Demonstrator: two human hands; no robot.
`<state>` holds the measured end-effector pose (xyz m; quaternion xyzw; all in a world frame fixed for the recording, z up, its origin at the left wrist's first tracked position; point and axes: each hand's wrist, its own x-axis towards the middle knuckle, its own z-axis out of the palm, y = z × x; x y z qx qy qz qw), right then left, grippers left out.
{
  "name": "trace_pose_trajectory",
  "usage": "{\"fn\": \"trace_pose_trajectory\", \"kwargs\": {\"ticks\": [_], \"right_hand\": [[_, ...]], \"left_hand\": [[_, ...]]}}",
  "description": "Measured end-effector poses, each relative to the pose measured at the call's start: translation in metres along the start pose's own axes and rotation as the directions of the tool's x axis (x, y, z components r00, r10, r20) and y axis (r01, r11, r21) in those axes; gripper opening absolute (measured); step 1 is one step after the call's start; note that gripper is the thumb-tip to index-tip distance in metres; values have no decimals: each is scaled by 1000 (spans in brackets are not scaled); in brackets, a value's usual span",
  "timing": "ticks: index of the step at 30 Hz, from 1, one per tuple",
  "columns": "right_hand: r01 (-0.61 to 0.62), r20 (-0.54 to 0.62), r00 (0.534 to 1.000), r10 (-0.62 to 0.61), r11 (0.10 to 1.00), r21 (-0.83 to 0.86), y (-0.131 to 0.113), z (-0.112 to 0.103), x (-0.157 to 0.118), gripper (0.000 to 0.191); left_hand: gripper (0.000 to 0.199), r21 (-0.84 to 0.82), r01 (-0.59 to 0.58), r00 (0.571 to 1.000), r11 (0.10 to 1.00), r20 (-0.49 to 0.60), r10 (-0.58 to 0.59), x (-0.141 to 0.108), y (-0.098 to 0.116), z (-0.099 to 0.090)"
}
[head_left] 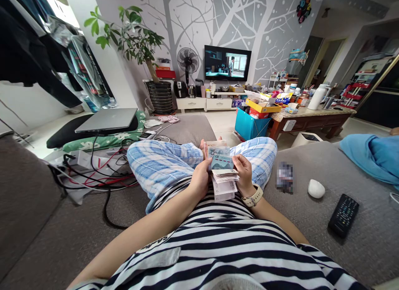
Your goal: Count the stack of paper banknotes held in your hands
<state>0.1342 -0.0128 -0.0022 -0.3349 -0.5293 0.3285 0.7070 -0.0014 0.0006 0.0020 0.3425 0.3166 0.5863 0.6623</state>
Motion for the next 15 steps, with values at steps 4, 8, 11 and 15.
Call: {"fn": "trace_pose_trajectory", "kwargs": {"ticks": [4, 8, 11, 15], "right_hand": [[-8, -4, 1000, 8, 1000, -9, 1, 0, 0, 35], [0, -5, 1000, 0, 1000, 8, 1, 0, 0, 35], [0, 0, 1000, 0, 1000, 5, 1, 0, -1, 35], [-14, -4, 1000, 14, 1000, -25, 2, 0, -1, 36]], "left_hand": [[22, -1, 1, 1000, 1000, -7, -1, -2, 0, 1], [23, -12, 2, 1000, 1000, -2, -2, -1, 0, 2], [23, -17, 4, 1000, 1000, 1, -4, 0, -1, 1], [24, -17, 14, 1000, 1000, 2, -14, -1, -1, 1]]}}
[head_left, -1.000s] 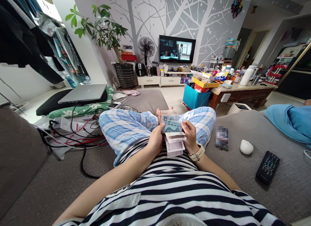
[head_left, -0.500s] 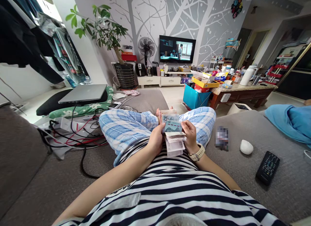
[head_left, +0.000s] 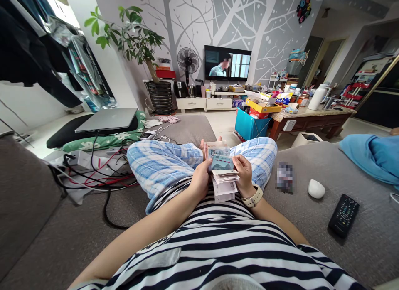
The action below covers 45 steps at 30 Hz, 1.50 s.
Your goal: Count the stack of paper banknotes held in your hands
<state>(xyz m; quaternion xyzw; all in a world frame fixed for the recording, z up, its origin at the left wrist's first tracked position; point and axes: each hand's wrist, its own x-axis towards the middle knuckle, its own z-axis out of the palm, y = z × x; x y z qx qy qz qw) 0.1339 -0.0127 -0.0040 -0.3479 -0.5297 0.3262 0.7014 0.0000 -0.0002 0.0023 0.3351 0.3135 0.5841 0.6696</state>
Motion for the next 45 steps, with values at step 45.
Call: {"fn": "trace_pose_trajectory", "kwargs": {"ticks": [45], "right_hand": [[9, 34, 999, -11, 998, 62, 0, -1, -1, 36]], "left_hand": [[30, -13, 11, 999, 1000, 46, -11, 2, 0, -1]]}}
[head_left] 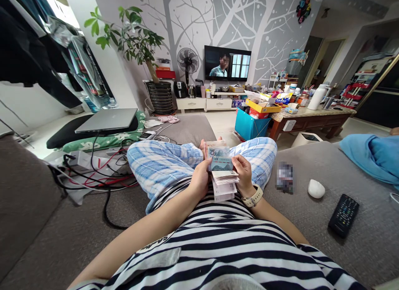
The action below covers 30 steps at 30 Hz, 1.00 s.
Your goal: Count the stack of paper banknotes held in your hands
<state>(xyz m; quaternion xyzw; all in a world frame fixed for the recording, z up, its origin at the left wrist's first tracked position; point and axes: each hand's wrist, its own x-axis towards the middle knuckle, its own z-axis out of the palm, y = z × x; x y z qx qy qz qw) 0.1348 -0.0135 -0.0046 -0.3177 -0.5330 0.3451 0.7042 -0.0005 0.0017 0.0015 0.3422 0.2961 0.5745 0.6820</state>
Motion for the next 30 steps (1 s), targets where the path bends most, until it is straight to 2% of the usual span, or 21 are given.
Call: {"fn": "trace_pose_trajectory", "kwargs": {"ticks": [15, 24, 30], "right_hand": [[-10, 40, 999, 9, 999, 47, 3, -1, 0, 35], [-15, 26, 1000, 15, 1000, 20, 2, -1, -1, 36], [-8, 27, 1000, 7, 999, 37, 4, -1, 0, 35]], "left_hand": [[32, -10, -9, 1000, 1000, 2, 9, 1, 0, 1], [30, -11, -4, 1000, 1000, -30, 4, 0, 0, 0], [28, -21, 5, 1000, 1000, -12, -5, 2, -2, -1]]}}
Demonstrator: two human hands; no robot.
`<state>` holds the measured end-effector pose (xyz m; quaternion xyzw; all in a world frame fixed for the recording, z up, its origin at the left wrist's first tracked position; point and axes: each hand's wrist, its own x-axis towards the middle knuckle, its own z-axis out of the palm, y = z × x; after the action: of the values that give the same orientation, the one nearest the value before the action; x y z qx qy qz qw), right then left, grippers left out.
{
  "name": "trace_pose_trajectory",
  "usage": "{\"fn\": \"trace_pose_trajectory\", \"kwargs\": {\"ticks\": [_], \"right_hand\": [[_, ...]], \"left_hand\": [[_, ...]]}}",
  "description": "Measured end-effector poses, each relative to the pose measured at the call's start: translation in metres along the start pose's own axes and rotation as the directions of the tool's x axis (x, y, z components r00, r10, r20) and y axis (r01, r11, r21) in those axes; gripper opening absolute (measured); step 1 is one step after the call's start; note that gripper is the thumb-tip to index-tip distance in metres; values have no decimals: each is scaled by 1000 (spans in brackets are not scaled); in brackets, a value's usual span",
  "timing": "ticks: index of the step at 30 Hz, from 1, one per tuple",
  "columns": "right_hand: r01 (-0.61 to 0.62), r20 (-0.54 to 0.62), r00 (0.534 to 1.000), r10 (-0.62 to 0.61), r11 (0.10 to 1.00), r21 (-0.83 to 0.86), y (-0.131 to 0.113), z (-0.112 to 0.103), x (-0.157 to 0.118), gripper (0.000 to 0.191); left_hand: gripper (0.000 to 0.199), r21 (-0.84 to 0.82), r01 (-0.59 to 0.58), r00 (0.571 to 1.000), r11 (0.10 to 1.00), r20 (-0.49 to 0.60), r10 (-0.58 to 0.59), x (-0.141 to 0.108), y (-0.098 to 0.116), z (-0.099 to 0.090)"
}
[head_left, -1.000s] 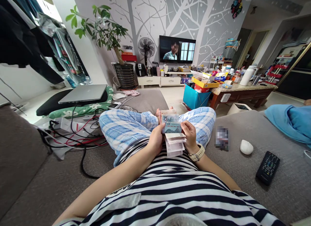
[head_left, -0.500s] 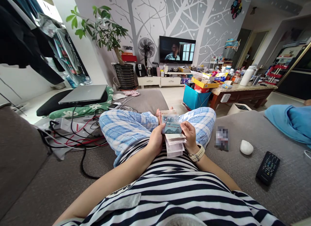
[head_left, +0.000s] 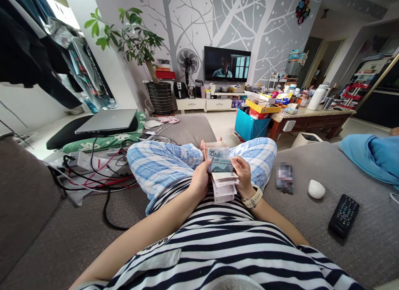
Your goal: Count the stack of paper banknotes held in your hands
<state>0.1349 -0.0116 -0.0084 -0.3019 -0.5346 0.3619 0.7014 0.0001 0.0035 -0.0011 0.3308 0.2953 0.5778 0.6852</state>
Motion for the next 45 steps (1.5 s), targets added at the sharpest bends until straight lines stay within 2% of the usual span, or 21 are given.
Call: {"fn": "trace_pose_trajectory", "kwargs": {"ticks": [19, 29, 40, 45], "right_hand": [[-39, -15, 999, 39, 998, -49, -3, 2, -1, 39], [-17, -3, 1000, 17, 1000, -2, -2, 1, 1, 37], [-11, -4, 1000, 11, 1000, -17, -2, 1, 1, 38], [-17, -9, 1000, 16, 999, -45, -3, 2, 1, 39]], "left_hand": [[29, 8, -1, 1000, 1000, -8, 1, -2, 1, 1], [31, 16, -6, 1000, 1000, -4, 6, -1, 1, -1], [26, 13, 1, 1000, 1000, -30, -1, 1, 1, 0], [31, 15, -4, 1000, 1000, -23, 4, 1, 2, 0]]}}
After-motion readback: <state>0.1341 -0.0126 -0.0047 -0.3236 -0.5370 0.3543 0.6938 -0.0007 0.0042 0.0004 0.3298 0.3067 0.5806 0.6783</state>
